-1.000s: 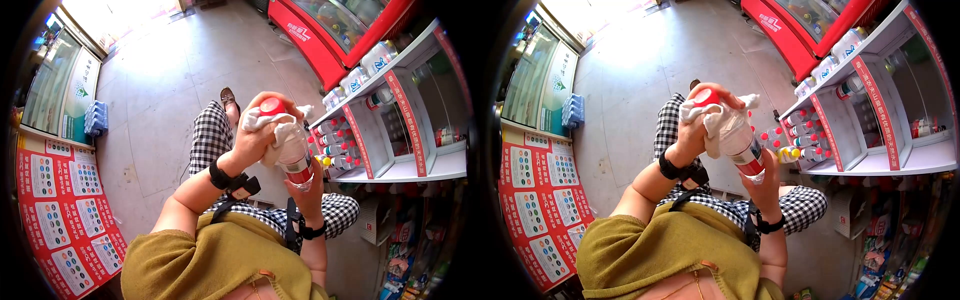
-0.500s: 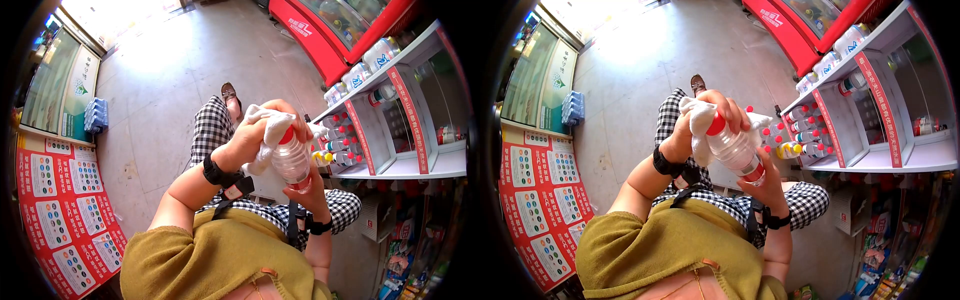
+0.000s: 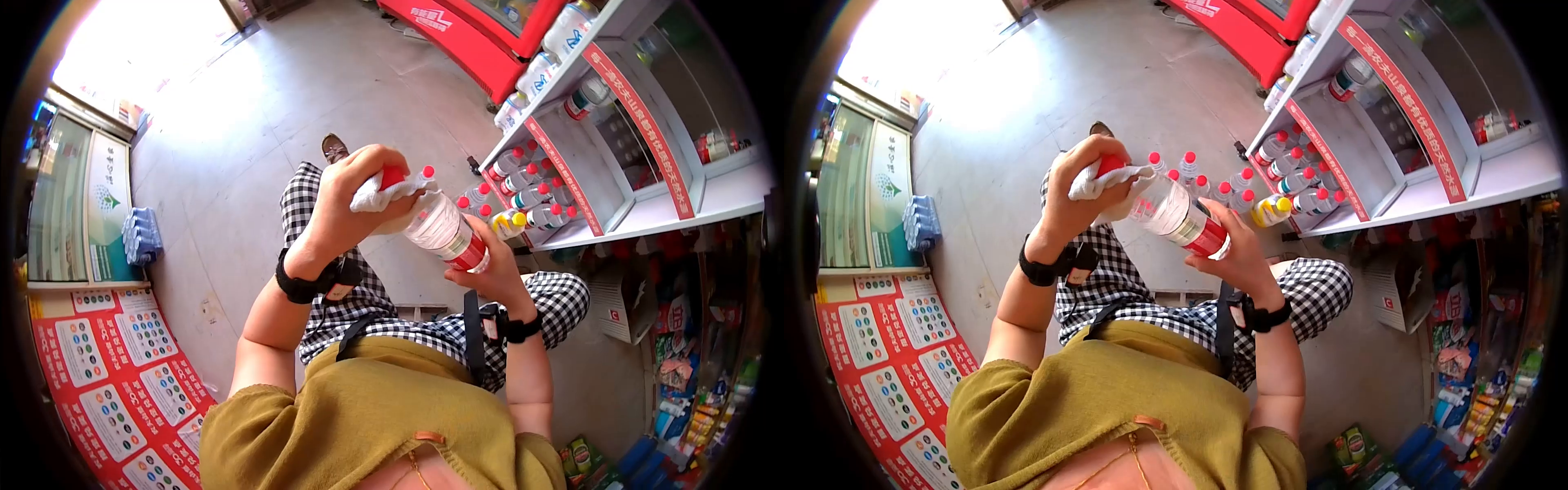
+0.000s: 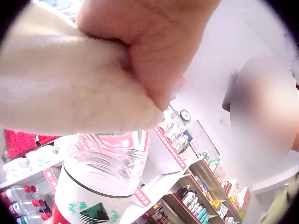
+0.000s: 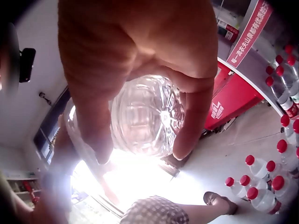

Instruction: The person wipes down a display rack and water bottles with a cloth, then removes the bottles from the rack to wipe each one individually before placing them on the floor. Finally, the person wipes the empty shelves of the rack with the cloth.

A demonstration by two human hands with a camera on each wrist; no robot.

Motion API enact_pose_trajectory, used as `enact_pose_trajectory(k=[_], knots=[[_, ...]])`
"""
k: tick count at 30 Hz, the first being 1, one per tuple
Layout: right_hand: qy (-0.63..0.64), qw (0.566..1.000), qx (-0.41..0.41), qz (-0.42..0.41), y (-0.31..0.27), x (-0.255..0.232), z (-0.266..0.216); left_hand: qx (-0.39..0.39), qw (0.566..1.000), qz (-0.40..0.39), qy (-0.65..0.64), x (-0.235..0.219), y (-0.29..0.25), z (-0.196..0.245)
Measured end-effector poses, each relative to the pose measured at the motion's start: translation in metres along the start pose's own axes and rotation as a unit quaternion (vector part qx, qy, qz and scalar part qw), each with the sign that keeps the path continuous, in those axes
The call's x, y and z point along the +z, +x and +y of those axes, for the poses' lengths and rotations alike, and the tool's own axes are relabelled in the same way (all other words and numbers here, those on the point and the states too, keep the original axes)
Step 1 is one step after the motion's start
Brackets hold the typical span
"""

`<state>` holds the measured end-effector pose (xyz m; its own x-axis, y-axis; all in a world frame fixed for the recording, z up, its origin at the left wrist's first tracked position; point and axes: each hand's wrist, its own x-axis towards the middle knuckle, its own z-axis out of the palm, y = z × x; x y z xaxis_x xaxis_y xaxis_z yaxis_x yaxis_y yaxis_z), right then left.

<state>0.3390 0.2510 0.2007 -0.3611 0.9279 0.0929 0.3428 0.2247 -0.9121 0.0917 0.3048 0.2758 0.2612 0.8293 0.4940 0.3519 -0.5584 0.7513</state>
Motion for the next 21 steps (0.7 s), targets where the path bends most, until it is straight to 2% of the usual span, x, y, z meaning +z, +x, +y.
enact_pose_trajectory(k=[2,4,6,8,10,11,12,14,16,19,21], knots=[[-0.026,0.999,-0.019,-0.002,0.002,-0.001,0.014,0.016,1.0,-0.018,0.012,0.004,-0.002,0.001],[-0.006,0.993,0.114,-0.025,0.005,-0.007,0.01,0.049,0.998,-0.027,0.04,0.012,-0.002,-0.001],[-0.003,0.993,0.117,0.014,0.006,-0.023,0.018,0.064,0.99,-0.06,0.111,0.018,-0.004,-0.004],[0.01,0.993,0.108,0.049,0.007,-0.044,0.029,0.059,0.988,-0.078,0.118,0.025,-0.007,-0.016],[0.039,0.989,0.117,0.082,0.005,-0.065,0.045,0.024,0.975,-0.127,0.179,0.033,-0.012,-0.033],[0.016,0.986,0.141,0.084,0.004,-0.075,0.057,0.011,0.972,-0.141,0.189,0.037,-0.015,-0.043],[0.009,0.987,0.125,0.098,0.003,-0.083,0.068,0.01,0.971,-0.143,0.19,0.041,-0.019,-0.053],[-0.003,0.982,0.158,0.108,0.001,-0.097,0.083,-0.043,0.956,-0.192,0.217,0.049,-0.029,-0.076],[0.0,0.98,0.159,0.117,-0.002,-0.105,0.104,-0.055,0.951,-0.2,0.228,0.06,-0.041,-0.101],[-0.029,0.975,0.172,0.141,-0.006,-0.11,0.131,-0.109,0.921,-0.25,0.277,0.074,-0.057,-0.136],[0.008,0.973,0.179,0.149,-0.006,-0.107,0.142,-0.138,0.911,-0.26,0.288,0.084,-0.063,-0.155]])
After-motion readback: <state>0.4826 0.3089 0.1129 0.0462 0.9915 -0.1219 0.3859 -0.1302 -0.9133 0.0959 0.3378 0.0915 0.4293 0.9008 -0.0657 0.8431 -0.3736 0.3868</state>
